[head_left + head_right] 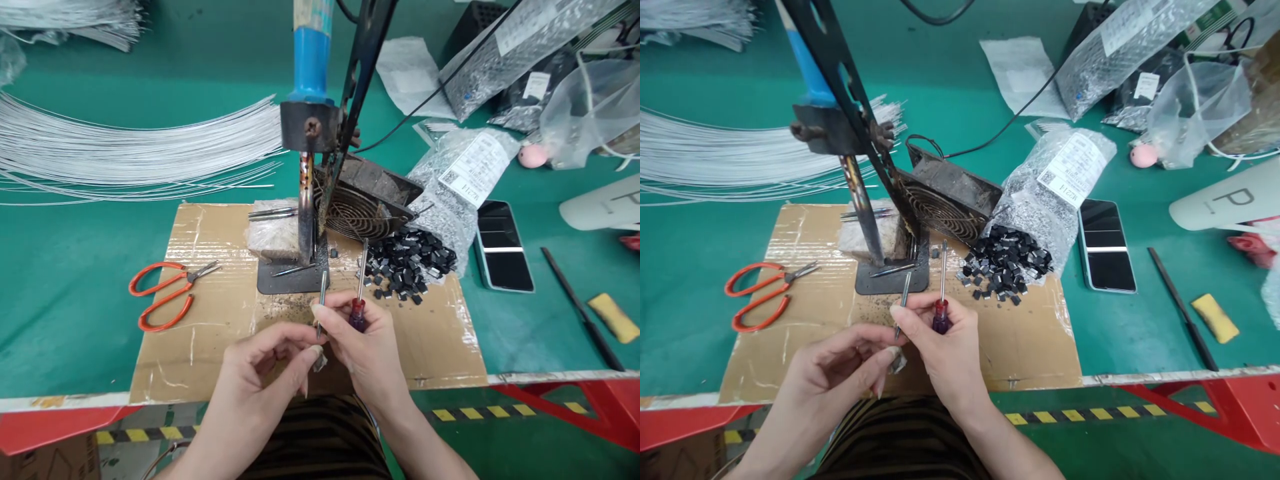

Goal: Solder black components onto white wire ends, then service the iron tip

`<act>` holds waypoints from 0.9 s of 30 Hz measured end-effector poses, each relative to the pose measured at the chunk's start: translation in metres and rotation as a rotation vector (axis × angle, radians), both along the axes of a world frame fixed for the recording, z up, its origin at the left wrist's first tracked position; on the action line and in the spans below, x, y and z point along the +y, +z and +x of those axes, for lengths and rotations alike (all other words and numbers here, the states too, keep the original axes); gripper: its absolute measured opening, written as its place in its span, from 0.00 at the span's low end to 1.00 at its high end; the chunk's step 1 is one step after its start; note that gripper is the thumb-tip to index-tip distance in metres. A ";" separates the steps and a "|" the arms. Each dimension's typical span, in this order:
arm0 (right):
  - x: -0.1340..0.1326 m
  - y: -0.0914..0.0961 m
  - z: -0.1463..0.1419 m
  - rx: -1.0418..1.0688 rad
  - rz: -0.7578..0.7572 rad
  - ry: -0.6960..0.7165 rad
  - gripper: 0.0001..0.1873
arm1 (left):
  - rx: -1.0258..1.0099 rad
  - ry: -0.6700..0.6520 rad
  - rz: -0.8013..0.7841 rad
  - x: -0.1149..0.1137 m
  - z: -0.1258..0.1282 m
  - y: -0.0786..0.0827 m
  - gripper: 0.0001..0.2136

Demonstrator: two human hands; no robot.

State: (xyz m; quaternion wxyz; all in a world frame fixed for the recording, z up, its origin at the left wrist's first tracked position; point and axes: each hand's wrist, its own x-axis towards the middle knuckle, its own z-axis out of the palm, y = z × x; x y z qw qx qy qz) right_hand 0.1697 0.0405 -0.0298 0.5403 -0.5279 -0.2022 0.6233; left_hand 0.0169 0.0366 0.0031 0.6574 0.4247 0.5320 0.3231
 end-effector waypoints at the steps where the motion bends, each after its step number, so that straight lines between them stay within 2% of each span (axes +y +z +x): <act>1: 0.000 0.000 0.000 0.001 0.000 -0.003 0.16 | -0.002 -0.002 -0.004 0.000 0.000 0.000 0.03; 17: 0.003 0.007 -0.002 0.029 -0.015 -0.017 0.15 | -0.004 0.028 -0.045 -0.001 0.003 0.001 0.03; 27: 0.003 0.008 -0.002 0.001 0.003 -0.008 0.15 | 0.000 -0.001 -0.038 -0.004 0.000 -0.003 0.04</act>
